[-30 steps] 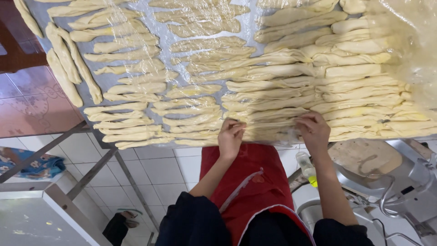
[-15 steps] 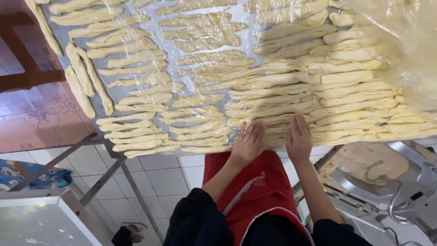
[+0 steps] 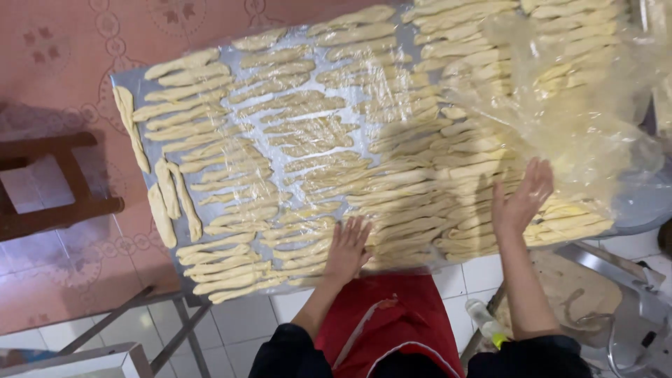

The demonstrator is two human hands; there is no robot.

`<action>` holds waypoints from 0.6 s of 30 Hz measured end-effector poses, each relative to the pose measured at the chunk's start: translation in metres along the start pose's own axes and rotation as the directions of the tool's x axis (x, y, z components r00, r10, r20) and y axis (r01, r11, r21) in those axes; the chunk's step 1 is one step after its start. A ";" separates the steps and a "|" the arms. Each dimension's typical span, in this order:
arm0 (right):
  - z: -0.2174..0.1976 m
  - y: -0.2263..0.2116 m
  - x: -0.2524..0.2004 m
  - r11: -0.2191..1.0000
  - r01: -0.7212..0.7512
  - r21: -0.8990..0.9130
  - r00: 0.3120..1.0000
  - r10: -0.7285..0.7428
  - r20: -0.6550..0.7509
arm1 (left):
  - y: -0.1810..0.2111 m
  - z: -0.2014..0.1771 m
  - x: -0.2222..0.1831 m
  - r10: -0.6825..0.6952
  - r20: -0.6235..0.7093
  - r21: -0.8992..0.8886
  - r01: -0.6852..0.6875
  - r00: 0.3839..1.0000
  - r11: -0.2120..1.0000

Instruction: Rolling out small portions of dough using a rolling pin on a stainless steel table.

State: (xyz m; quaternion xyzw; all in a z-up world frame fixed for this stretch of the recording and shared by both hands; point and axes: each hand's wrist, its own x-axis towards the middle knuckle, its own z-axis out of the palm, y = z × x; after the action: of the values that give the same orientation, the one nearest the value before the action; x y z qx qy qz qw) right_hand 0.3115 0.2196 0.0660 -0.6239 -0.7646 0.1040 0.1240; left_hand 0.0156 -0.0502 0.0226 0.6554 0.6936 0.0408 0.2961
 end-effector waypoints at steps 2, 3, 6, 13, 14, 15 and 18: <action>-0.029 -0.002 0.042 0.999 0.026 -0.018 0.999 -0.027 -0.045 | -0.007 -0.009 -0.019 -0.054 -0.038 0.002 0.054 0.998 0.999; -0.041 -0.003 0.064 0.998 0.057 -0.035 0.996 -0.060 -0.071 | -0.010 -0.012 -0.029 -0.123 -0.066 -0.005 0.123 0.990 0.992; -0.059 -0.018 0.117 0.930 0.054 -0.364 0.980 0.020 0.197 | -0.015 -0.012 -0.062 -0.267 -0.103 -0.023 0.266 0.958 0.964; 0.008 -0.005 0.068 0.923 0.106 0.370 0.992 -0.075 -0.097 | 0.087 -0.048 -0.021 -0.551 -0.234 -0.459 0.409 0.801 0.789; 0.000 -0.031 0.038 0.800 0.102 0.591 0.981 -0.180 0.075 | 0.104 -0.064 0.003 -0.559 -0.169 -0.734 0.275 0.812 0.621; -0.010 -0.054 0.003 0.640 0.040 0.767 0.923 -0.318 0.217 | 0.123 -0.079 0.023 -0.543 -0.099 -0.923 0.127 0.834 0.363; -0.066 -0.125 -0.038 0.542 0.530 0.652 0.609 -0.778 0.152 | 0.109 -0.011 0.040 -0.532 0.195 -0.959 0.046 0.824 -0.280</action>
State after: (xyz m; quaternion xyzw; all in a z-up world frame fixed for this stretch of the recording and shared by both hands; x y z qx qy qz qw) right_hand 0.2235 0.1576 0.1657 -0.1786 -0.8876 0.3947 0.1566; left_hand 0.1087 0.0062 0.0657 -0.0257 0.5812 0.5814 0.5687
